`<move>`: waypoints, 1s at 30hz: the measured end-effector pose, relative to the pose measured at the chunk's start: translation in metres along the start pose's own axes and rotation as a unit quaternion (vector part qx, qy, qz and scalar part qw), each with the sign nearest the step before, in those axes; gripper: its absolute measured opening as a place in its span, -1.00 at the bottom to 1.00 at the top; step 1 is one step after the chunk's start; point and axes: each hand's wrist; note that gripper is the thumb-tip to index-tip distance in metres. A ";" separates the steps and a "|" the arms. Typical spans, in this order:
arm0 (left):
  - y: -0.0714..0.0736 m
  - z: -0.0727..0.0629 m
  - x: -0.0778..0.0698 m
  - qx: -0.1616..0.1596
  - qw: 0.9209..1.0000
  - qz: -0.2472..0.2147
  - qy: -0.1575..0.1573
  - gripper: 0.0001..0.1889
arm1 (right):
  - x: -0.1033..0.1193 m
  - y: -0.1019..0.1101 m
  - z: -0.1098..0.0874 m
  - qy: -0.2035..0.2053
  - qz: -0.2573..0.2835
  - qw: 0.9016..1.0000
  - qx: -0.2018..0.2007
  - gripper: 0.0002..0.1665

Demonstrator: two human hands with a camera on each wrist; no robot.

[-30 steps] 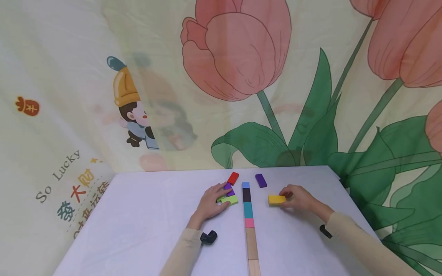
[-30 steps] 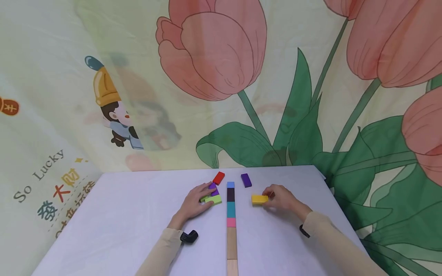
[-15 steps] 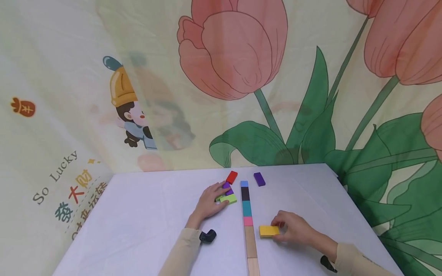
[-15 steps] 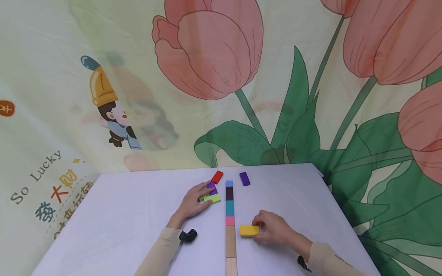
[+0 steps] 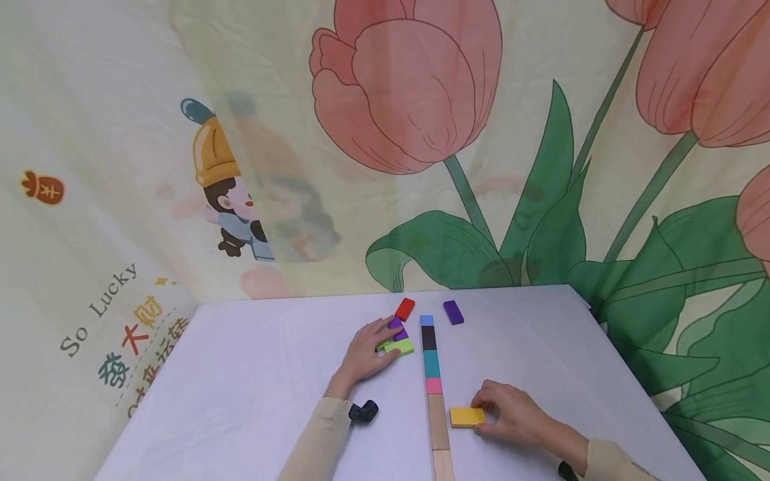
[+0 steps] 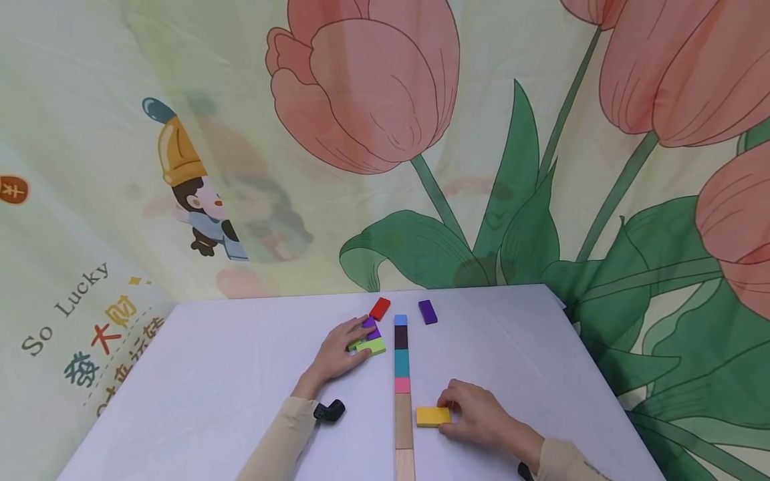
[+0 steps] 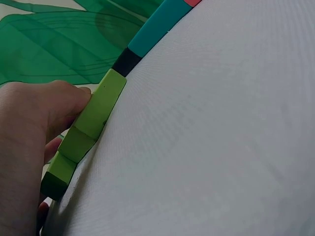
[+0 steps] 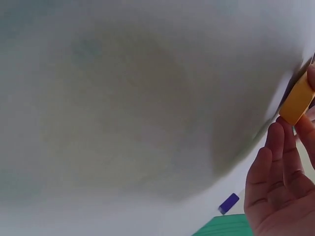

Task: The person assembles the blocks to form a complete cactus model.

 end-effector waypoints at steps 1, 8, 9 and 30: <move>0.000 0.000 0.000 0.003 1.000 0.003 0.003 -0.46 | 0.000 -0.001 0.000 -0.001 0.000 1.000 -0.001 -0.68; 0.002 0.000 -0.002 0.033 0.999 0.001 0.031 -0.44 | 0.003 -0.005 0.004 -0.003 -0.002 1.000 0.001 -0.66; 0.002 0.000 -0.002 0.034 0.999 0.001 0.032 -0.44 | 0.003 -0.005 0.005 -0.003 -0.004 1.000 0.001 -0.66; 0.004 0.000 -0.004 0.026 0.999 -0.005 0.026 -0.45 | 0.004 -0.006 0.005 -0.008 0.006 1.000 -0.001 -0.66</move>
Point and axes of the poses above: each hand's wrist, its own z-axis towards the middle knuckle, its own y-axis out of the back of the hand, x = y × z, and after that the axes turned 4 degrees about -z, right-handed
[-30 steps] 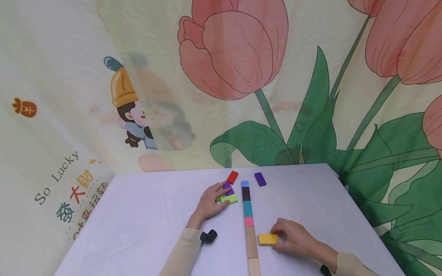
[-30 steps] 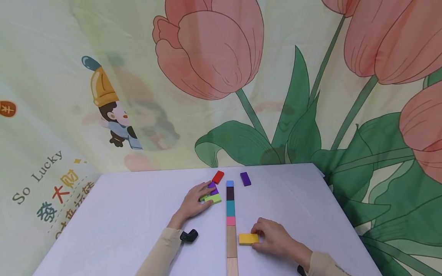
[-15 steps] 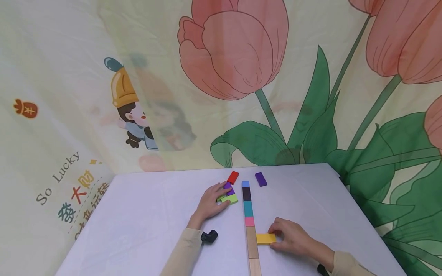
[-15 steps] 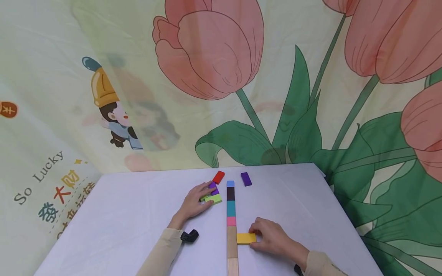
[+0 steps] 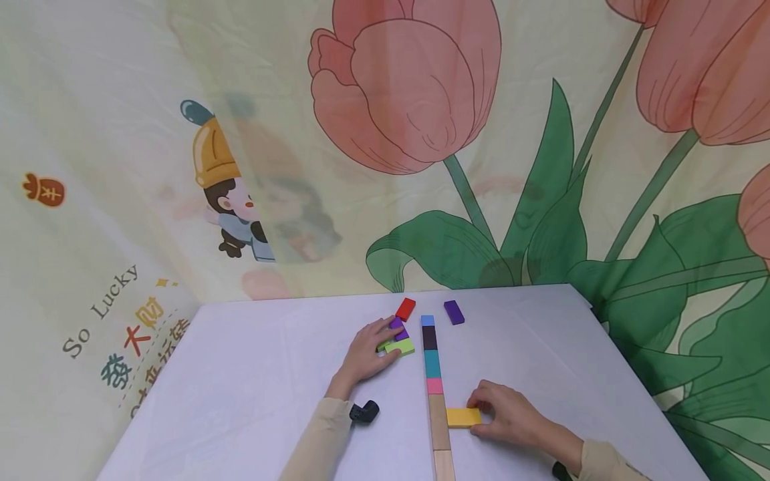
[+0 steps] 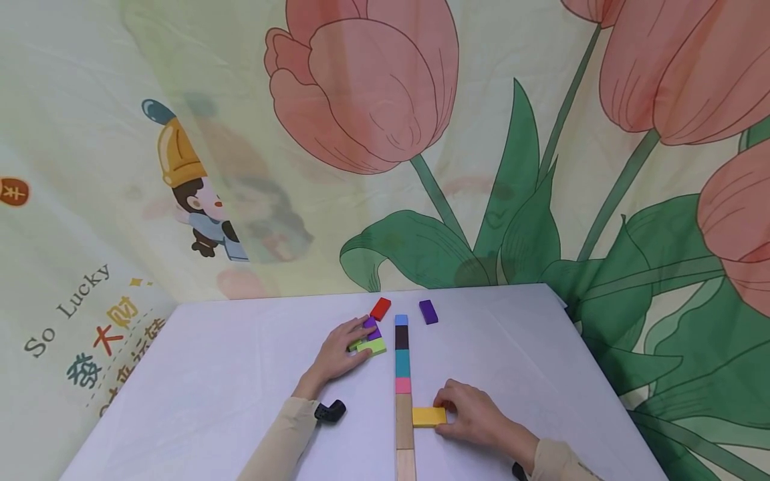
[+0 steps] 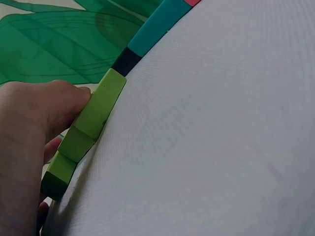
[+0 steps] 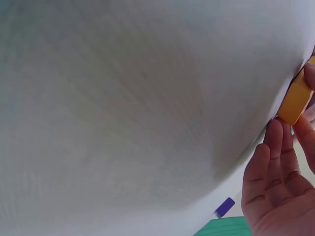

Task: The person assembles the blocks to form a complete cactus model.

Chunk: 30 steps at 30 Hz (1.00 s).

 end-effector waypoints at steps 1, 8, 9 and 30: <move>0.000 0.000 0.000 0.001 1.000 0.001 0.001 -0.45 | 0.000 0.000 0.000 0.000 0.002 1.000 0.000 -0.66; 0.000 -0.001 0.000 0.003 1.000 0.003 0.003 -0.45 | 0.001 -0.001 -0.001 -0.003 0.011 1.000 -0.003 -0.65; 0.001 -0.001 0.000 0.002 1.000 0.002 0.002 -0.45 | 0.001 -0.001 -0.001 -0.003 0.013 1.000 -0.004 -0.64; 0.001 0.000 -0.001 -0.012 1.000 -0.004 -0.009 -0.47 | -0.039 0.032 0.082 -0.095 0.116 0.975 -0.163 -0.82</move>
Point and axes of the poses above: each hand's wrist, its own z-axis towards the middle knuckle, its own y-axis out of the back of the hand, x = y × z, and after that the axes turned 4 degrees about -z, right-handed
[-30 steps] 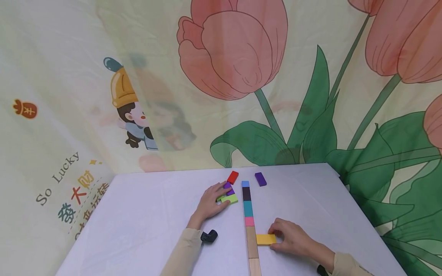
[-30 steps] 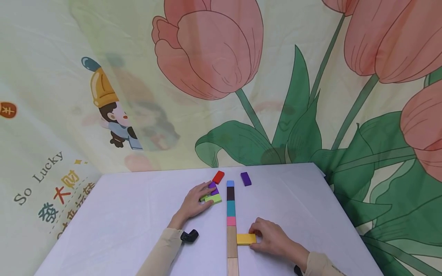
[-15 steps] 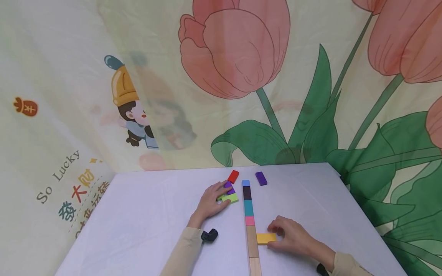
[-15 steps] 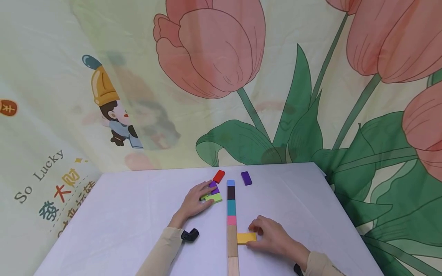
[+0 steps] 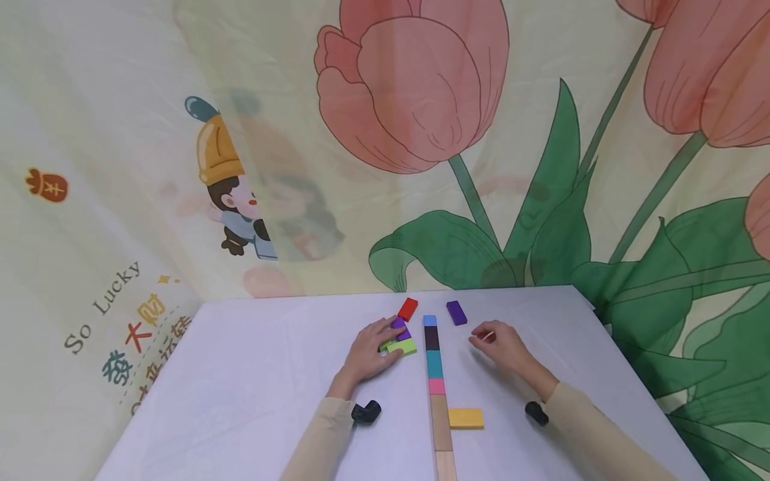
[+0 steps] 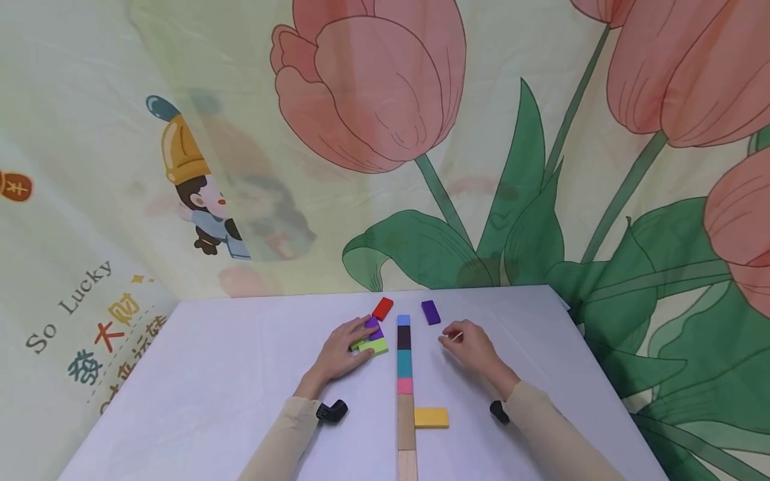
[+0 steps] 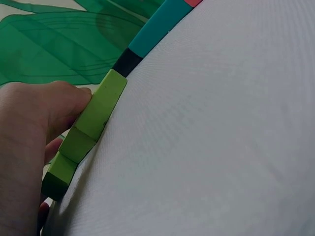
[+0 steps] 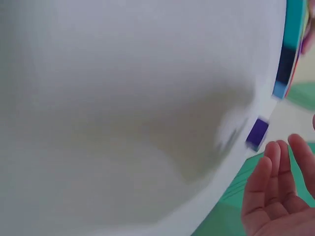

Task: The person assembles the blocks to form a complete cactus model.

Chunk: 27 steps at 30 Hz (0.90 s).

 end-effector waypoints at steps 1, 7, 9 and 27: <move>-0.001 0.000 0.000 0.004 1.000 0.004 0.002 -0.46 | -0.002 0.000 0.009 -0.002 0.003 1.000 -0.008 -0.80; -0.003 0.001 -0.003 0.016 1.000 0.009 0.000 -0.46 | -0.003 -0.007 0.046 -0.039 0.012 0.999 -0.012 -0.56; -0.003 0.001 -0.004 0.015 1.000 0.005 -0.002 -0.47 | -0.001 -0.011 0.053 -0.058 -0.003 0.998 -0.007 -0.49; 0.005 -0.001 -0.002 0.022 1.000 0.012 0.013 -0.46 | 0.020 -0.022 0.068 -0.092 -0.008 0.996 0.003 -0.33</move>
Point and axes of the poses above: each hand's wrist, its own z-axis towards the middle knuckle, its own y-axis out of the back of the hand, x = y × z, and after that the axes turned 4 degrees about -z, right-handed
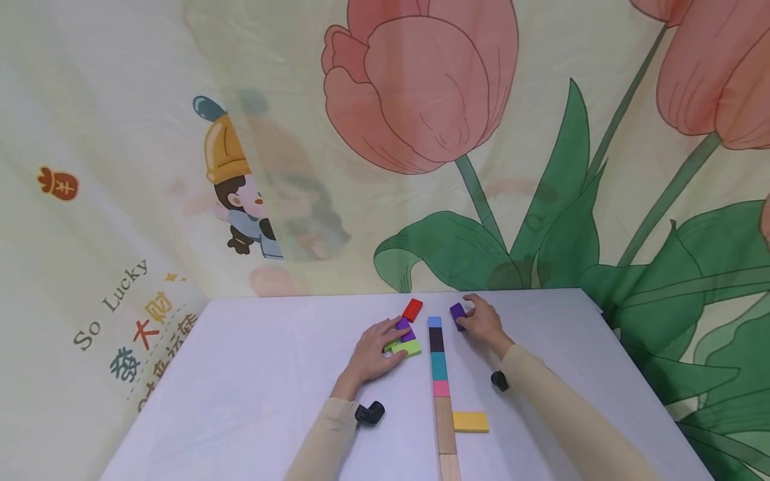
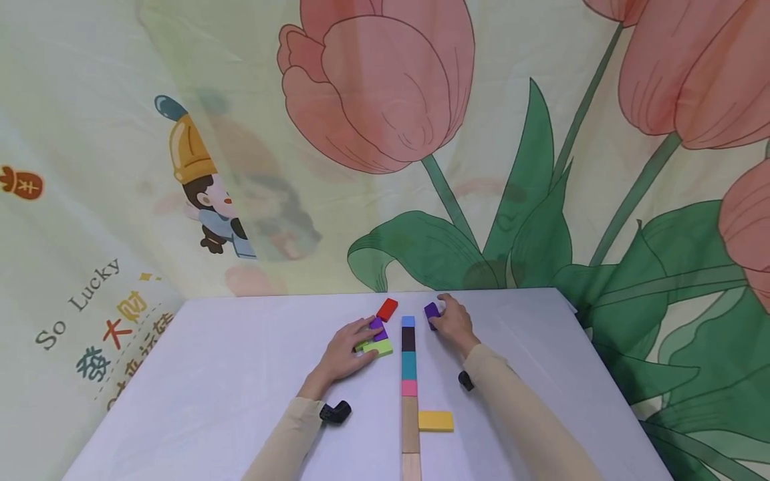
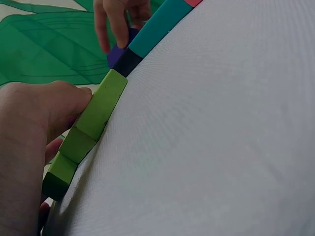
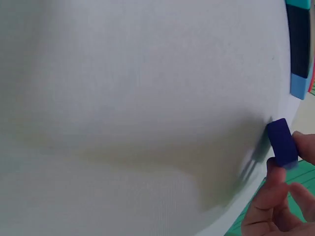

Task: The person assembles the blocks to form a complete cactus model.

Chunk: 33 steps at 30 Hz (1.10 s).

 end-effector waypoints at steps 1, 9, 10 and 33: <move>0.000 0.000 0.000 -0.002 1.000 -0.001 -0.002 -0.46 | -0.001 0.001 -0.001 0.002 -0.001 1.000 0.003 -0.35; 0.002 0.001 0.000 -0.007 1.000 -0.008 -0.003 -0.45 | -0.010 0.017 -0.024 0.018 0.048 0.997 0.056 -0.53; 0.003 0.002 0.000 -0.007 1.000 -0.009 -0.003 -0.45 | -0.012 0.019 -0.028 0.019 0.053 0.996 0.063 -0.54; -0.003 0.000 0.000 -0.006 1.000 -0.015 -0.003 -0.46 | -0.045 0.023 -0.116 0.056 0.135 0.980 0.133 -0.58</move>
Point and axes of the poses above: each hand's wrist, its own z-axis towards the middle knuckle, its own y-axis out of the back of the hand, x = y × z, and after that the axes turned 4 degrees about -z, right-handed
